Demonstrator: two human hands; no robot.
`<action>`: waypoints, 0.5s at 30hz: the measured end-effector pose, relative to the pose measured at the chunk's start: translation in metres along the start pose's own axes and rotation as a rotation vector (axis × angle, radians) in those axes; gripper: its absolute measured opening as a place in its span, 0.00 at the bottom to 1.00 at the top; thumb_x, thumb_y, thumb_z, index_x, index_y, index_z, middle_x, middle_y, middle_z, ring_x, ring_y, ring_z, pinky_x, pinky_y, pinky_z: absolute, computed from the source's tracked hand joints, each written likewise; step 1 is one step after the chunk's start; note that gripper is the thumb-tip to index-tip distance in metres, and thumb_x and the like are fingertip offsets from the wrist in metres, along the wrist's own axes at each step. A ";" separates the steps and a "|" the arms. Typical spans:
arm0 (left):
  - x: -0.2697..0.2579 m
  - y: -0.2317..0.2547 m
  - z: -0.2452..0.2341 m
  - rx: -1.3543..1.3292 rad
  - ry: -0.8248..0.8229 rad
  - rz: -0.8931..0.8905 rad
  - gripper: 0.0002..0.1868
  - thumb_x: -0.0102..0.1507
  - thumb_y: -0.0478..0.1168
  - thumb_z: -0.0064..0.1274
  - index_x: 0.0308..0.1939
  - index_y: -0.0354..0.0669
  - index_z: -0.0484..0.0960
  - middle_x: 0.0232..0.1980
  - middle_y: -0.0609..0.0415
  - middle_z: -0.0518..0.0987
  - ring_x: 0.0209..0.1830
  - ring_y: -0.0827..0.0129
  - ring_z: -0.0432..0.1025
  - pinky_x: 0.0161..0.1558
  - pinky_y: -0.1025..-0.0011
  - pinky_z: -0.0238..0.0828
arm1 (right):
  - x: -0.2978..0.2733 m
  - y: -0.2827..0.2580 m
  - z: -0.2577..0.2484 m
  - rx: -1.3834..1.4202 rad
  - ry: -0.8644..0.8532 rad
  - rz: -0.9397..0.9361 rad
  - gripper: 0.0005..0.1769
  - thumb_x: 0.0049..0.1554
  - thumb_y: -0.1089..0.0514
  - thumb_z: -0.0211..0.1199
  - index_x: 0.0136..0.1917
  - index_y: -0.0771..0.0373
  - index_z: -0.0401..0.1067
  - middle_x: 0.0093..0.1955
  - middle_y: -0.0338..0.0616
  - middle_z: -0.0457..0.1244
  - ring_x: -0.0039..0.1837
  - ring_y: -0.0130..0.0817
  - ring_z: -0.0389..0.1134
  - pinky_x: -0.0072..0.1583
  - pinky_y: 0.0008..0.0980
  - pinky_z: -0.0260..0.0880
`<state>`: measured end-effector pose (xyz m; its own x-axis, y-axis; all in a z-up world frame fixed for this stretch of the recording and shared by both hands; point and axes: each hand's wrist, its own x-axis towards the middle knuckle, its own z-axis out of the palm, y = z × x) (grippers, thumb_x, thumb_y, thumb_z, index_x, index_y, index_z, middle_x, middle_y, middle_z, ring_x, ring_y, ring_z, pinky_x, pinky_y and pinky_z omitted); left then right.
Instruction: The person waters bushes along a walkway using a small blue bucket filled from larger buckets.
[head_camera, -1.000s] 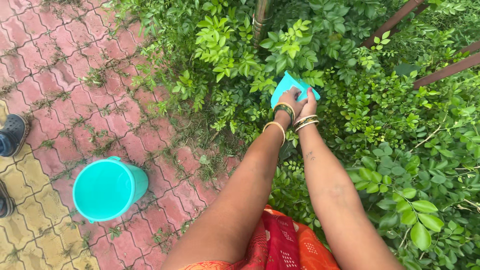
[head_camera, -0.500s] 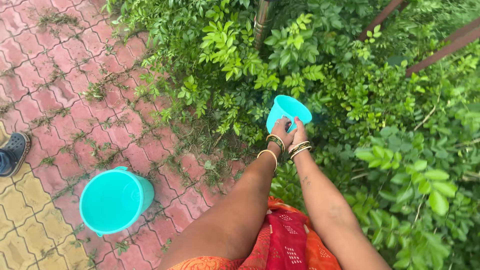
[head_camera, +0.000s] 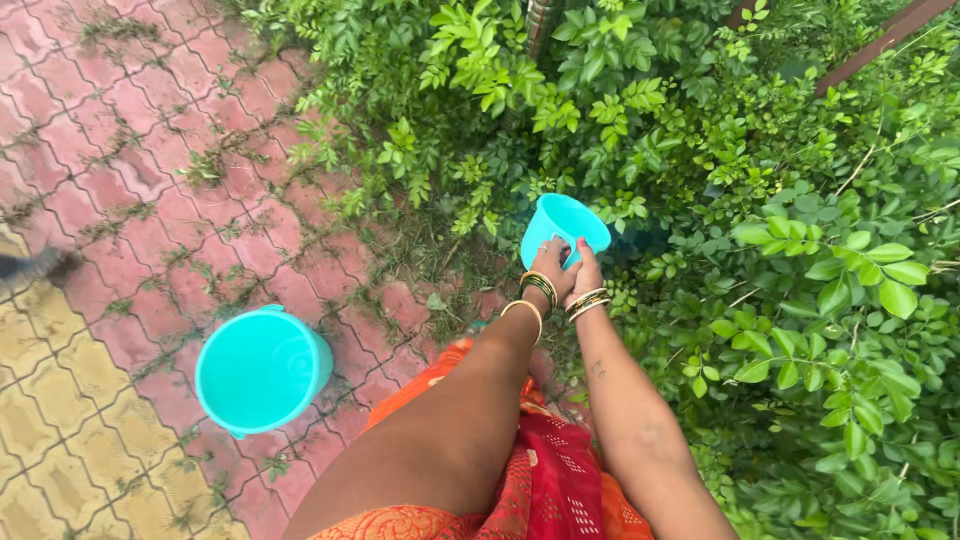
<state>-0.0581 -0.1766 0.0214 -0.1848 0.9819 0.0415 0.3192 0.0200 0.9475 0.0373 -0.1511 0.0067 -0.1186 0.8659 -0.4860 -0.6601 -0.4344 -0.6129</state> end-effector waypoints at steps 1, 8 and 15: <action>-0.003 0.003 -0.008 0.045 -0.051 -0.046 0.24 0.59 0.45 0.63 0.54 0.38 0.74 0.52 0.41 0.76 0.51 0.51 0.75 0.53 0.59 0.75 | -0.003 0.002 0.006 0.004 -0.001 0.000 0.23 0.57 0.42 0.66 0.55 0.61 0.70 0.48 0.43 0.65 0.52 0.39 0.68 0.58 0.43 0.72; 0.010 -0.001 -0.056 0.029 -0.021 -0.081 0.26 0.58 0.46 0.62 0.55 0.38 0.73 0.52 0.41 0.75 0.51 0.52 0.75 0.53 0.59 0.74 | 0.009 0.027 0.045 -0.029 0.021 0.010 0.22 0.57 0.43 0.68 0.54 0.61 0.70 0.49 0.43 0.66 0.52 0.38 0.69 0.59 0.42 0.72; 0.092 -0.053 -0.113 0.094 0.054 -0.020 0.25 0.58 0.47 0.62 0.53 0.37 0.74 0.48 0.38 0.77 0.50 0.44 0.72 0.52 0.53 0.70 | 0.094 0.061 0.115 -0.138 0.088 0.126 0.24 0.58 0.41 0.68 0.56 0.61 0.70 0.51 0.45 0.66 0.54 0.40 0.69 0.61 0.45 0.71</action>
<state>-0.1967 -0.1089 0.0109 -0.2413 0.9695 0.0425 0.4000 0.0595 0.9146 -0.0993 -0.0678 -0.0048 -0.1246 0.7801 -0.6131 -0.5353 -0.5731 -0.6204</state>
